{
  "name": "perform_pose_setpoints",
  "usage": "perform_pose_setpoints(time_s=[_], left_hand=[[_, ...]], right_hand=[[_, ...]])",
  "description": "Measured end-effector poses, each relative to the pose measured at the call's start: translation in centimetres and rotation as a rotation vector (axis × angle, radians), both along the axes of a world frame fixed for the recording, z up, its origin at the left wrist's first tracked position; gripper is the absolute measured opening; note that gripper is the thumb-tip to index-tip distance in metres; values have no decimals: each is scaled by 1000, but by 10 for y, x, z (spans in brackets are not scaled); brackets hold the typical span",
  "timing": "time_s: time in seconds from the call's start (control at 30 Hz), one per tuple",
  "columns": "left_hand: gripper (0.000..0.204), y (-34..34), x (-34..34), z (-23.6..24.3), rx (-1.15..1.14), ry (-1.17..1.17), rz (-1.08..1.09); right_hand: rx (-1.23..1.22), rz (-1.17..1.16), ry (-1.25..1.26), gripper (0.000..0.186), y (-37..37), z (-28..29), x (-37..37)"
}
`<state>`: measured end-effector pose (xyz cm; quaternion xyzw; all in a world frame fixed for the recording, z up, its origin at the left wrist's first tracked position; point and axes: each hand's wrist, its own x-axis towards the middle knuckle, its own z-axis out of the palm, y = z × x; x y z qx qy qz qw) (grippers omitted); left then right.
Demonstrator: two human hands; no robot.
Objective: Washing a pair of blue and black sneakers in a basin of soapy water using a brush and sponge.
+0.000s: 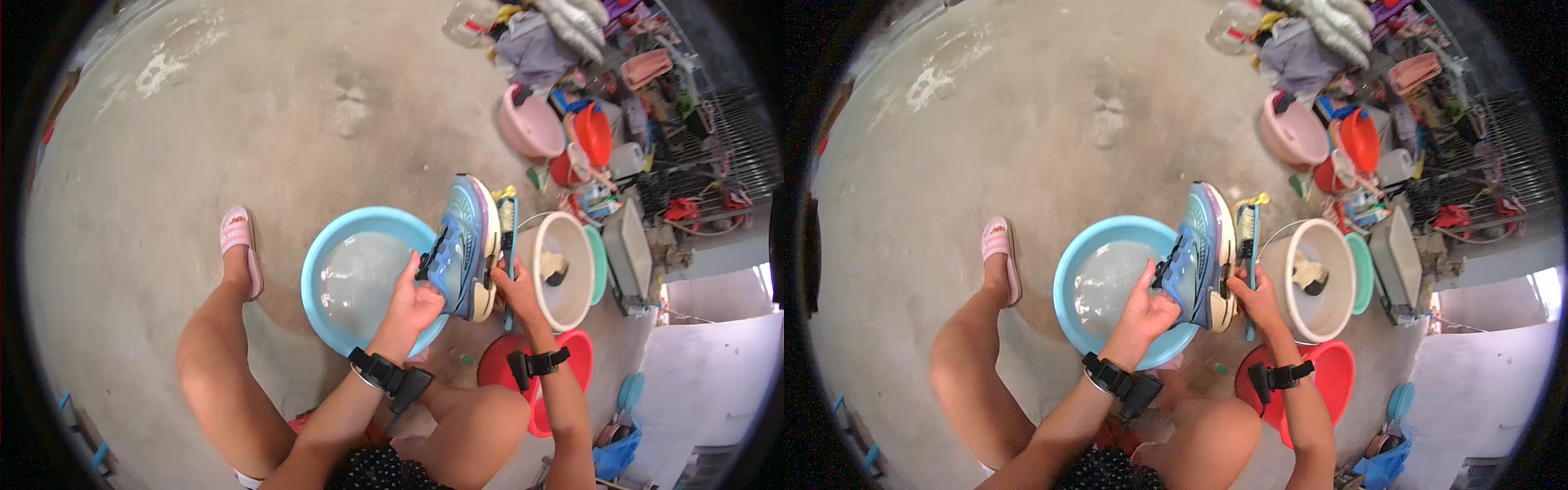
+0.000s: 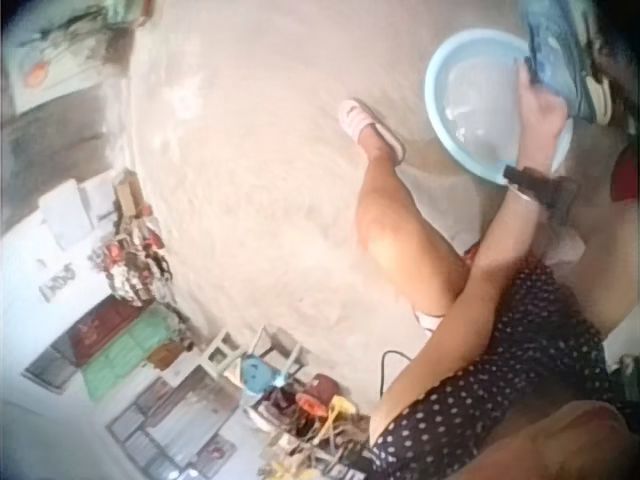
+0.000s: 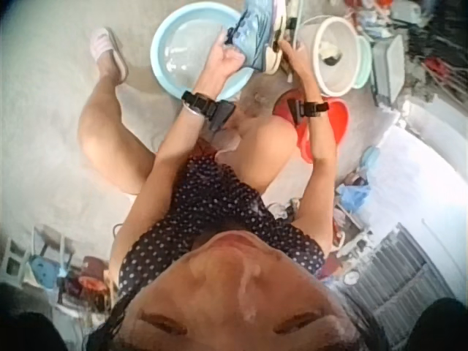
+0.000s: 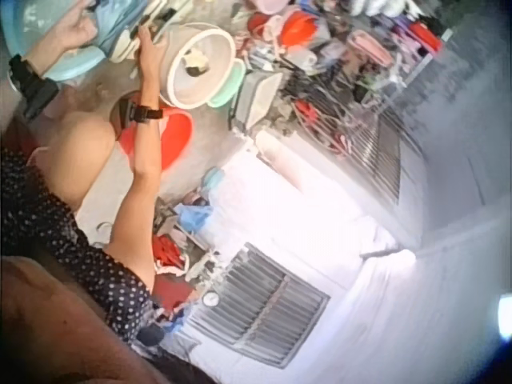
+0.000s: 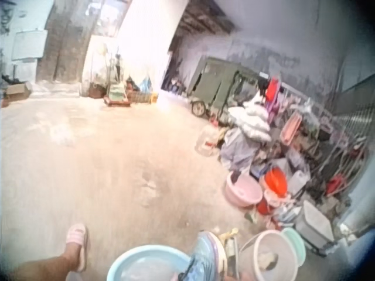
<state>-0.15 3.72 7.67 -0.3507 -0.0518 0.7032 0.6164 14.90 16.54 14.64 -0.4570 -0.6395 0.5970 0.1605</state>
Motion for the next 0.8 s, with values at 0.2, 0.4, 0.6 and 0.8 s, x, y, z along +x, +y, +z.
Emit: perform_pose_setpoints(time_s=[0.2, 0.4, 0.6, 0.8], left_hand=[[38, -22, -25, 33, 101, 284, -39], [29, -43, -47, 51, 170, 418, -111], [25, -69, -53, 75, 105, 527, -155], [26, -93, -61, 59, 132, 593, -264]], right_hand=[[244, -97, -126, 29, -38, 114, 32], [487, -80, -242, 28, -114, 166, 53], [923, 76, -218, 31, -171, 117, 26], [1131, 195, -202, 42, -194, 57, 11]])
